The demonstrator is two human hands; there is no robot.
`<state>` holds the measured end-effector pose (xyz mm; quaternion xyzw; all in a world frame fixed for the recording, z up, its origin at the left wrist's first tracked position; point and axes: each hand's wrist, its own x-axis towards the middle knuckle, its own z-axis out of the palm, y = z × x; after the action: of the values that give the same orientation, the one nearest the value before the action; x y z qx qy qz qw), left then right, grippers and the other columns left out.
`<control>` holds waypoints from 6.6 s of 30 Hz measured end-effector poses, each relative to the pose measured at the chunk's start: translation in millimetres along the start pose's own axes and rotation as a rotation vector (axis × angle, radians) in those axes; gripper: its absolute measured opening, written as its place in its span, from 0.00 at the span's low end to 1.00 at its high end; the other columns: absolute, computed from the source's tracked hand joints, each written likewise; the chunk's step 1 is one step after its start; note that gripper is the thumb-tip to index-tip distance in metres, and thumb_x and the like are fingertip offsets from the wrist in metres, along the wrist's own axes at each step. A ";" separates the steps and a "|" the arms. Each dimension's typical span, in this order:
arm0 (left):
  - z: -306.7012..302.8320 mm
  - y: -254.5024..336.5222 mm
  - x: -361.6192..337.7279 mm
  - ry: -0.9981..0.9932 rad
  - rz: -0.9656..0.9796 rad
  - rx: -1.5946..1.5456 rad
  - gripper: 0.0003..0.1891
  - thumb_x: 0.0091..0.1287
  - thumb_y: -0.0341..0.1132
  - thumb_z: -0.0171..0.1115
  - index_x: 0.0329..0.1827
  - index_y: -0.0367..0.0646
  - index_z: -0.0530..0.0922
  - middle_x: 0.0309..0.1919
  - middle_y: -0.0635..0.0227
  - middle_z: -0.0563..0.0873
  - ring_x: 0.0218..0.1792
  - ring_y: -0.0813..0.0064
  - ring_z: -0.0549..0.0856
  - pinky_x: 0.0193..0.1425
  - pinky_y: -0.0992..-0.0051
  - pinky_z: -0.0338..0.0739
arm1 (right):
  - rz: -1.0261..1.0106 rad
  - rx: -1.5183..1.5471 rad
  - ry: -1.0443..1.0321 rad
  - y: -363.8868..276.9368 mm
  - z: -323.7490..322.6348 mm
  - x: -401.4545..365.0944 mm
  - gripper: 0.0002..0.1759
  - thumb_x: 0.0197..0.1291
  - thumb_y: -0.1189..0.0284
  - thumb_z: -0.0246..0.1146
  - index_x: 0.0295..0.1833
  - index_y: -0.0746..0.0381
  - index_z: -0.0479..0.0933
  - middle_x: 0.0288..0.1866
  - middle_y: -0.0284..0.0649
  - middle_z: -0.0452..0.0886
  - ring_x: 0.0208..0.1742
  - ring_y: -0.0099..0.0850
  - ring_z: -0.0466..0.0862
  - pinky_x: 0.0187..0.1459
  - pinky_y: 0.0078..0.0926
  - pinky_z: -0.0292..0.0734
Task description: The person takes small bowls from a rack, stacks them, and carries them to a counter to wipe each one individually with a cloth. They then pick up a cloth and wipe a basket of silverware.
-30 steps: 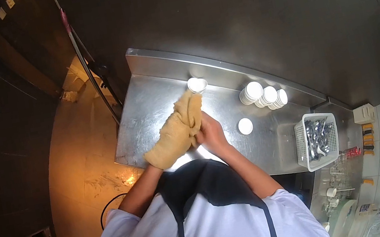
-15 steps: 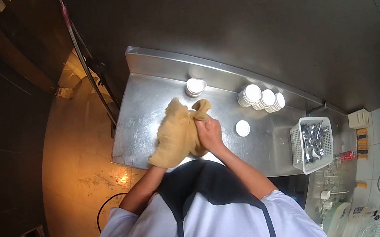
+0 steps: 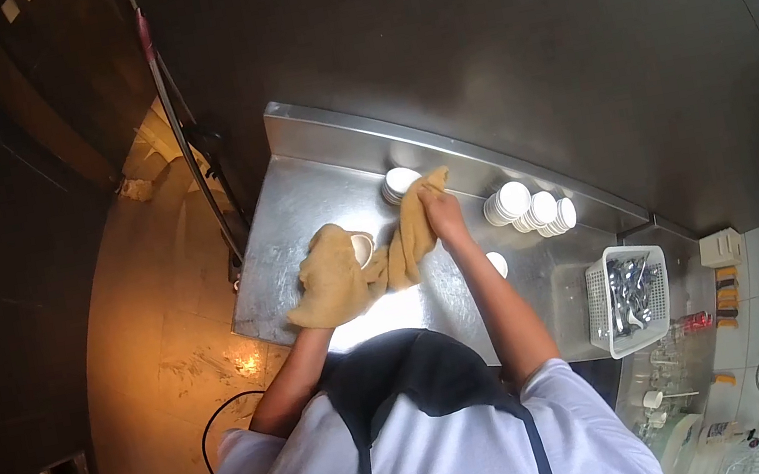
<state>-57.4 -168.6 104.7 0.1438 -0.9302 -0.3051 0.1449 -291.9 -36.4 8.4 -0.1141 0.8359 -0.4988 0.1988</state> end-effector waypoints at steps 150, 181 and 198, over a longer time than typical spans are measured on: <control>-3.2 -2.2 90.4 -0.212 0.378 0.065 0.18 0.62 0.44 0.67 0.53 0.50 0.78 0.44 0.65 0.77 0.42 0.64 0.78 0.50 0.61 0.74 | 0.112 -0.317 -0.043 49.0 -100.5 -75.5 0.31 0.66 0.47 0.68 0.55 0.66 0.85 0.48 0.56 0.89 0.51 0.53 0.88 0.52 0.46 0.82; 0.7 85.8 43.3 -0.230 0.399 0.422 0.22 0.58 0.50 0.69 0.53 0.50 0.83 0.49 0.68 0.86 0.56 0.64 0.83 0.56 0.65 0.80 | -0.481 -0.340 0.122 -47.1 -107.4 -79.7 0.43 0.47 0.62 0.81 0.68 0.63 0.71 0.61 0.54 0.83 0.60 0.51 0.84 0.61 0.45 0.80; 27.2 -85.2 -22.9 0.217 -0.482 -2.046 0.32 0.66 0.49 0.70 0.67 0.43 0.69 0.57 0.64 0.83 0.56 0.67 0.83 0.62 0.67 0.81 | -0.602 -0.684 -0.177 77.2 -119.9 -131.6 0.14 0.62 0.66 0.71 0.35 0.69 0.86 0.64 0.50 0.85 0.71 0.50 0.78 0.73 0.50 0.70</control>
<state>-30.9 -211.9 27.6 0.1604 -0.1587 -0.9502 0.2150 -227.0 146.1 20.0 -0.4527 0.8620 -0.2181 0.0667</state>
